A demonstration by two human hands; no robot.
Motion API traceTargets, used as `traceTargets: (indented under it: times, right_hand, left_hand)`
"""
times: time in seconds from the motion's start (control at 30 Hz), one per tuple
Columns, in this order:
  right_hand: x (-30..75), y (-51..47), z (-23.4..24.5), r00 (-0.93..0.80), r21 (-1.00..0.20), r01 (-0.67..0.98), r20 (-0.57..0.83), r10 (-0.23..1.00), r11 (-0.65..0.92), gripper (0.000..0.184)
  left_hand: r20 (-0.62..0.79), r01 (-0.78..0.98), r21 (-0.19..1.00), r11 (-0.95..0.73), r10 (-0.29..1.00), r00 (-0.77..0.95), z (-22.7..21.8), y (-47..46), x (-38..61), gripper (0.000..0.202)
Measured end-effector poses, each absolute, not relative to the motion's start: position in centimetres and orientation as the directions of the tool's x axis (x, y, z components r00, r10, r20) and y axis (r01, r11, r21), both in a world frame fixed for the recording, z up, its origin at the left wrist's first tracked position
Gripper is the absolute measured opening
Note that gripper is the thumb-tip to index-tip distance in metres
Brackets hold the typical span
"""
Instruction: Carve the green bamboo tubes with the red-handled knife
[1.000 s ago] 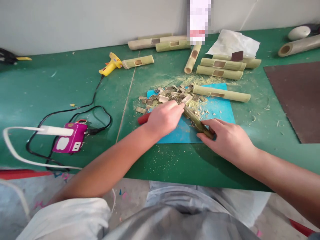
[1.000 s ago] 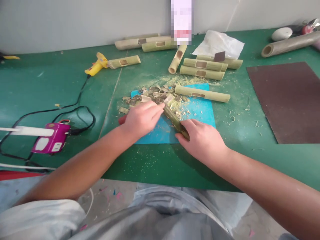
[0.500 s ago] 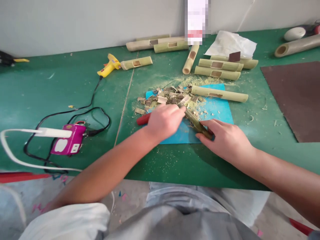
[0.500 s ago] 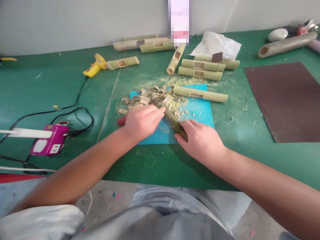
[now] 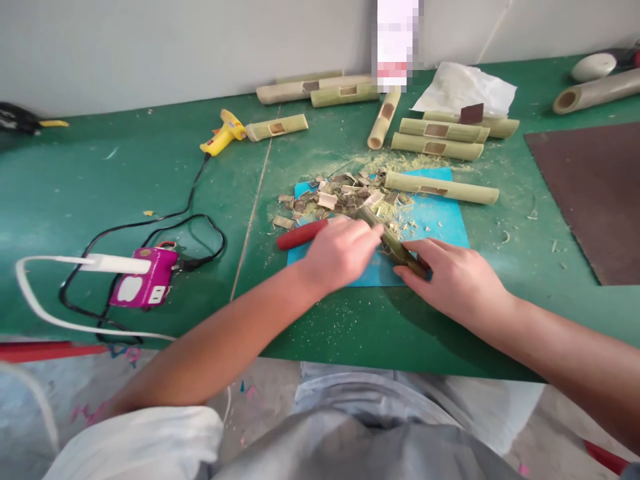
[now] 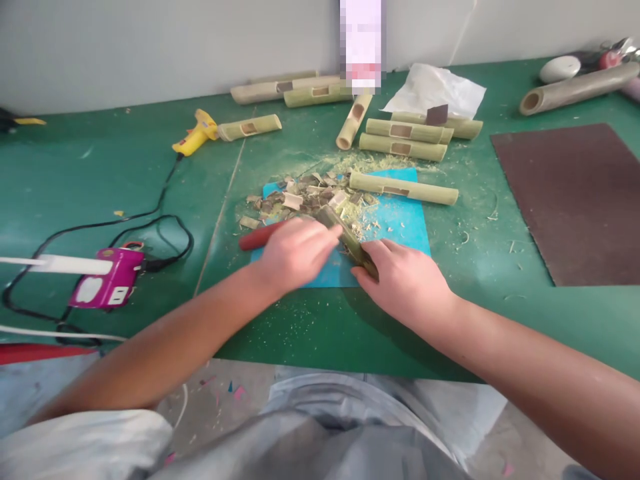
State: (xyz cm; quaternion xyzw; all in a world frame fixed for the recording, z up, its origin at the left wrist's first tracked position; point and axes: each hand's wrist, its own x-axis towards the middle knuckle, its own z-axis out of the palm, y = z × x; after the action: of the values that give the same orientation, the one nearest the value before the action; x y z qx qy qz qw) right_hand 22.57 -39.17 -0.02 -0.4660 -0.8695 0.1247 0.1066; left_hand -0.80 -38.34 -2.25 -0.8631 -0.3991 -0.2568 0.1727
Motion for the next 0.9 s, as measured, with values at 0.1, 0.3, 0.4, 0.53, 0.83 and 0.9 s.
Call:
traceTargets:
  times: [0.1, 0.3, 0.4, 0.53, 0.83, 0.9]
  right_hand:
    - [22.58, -39.19, 0.09, -0.542, -0.320, 0.784, 0.065, 0.838, 0.532, 0.017]
    - [22.54, -39.16, 0.20, -0.538, -0.322, 0.794, 0.023, 0.842, 0.516, 0.018]
    - [22.54, -39.13, 0.19, -0.538, -0.314, 0.795, 0.030, 0.843, 0.519, 0.020]
    - [22.51, -39.17, 0.20, -0.552, -0.303, 0.790, 0.025, 0.833, 0.533, 0.021]
    - [22.50, -39.30, 0.22, -0.562, -0.264, 0.789, 0.057, 0.825, 0.555, 0.025]
    - [22.61, -39.31, 0.19, -0.573, -0.244, 0.785, 0.062, 0.817, 0.570, 0.027]
  left_hand:
    - [0.599, 0.782, -0.097, -0.616, 0.591, 0.540, -2.18, -38.32, -0.70, 0.022]
    - [0.584, 0.725, -0.083, -0.684, 0.556, 0.591, -2.04, -38.32, -0.71, 0.023]
    - [0.626, 0.798, -0.108, -0.592, 0.583, 0.518, -2.08, -38.26, -0.70, 0.022]
    - [0.563, 0.710, -0.059, -0.701, 0.564, 0.604, -2.19, -38.37, -0.44, 0.023]
    - [0.605, 0.790, -0.062, -0.610, 0.606, 0.516, -2.41, -38.08, -1.17, 0.027]
    - [0.593, 0.782, -0.072, -0.619, 0.604, 0.533, -2.50, -38.07, -1.16, 0.027]
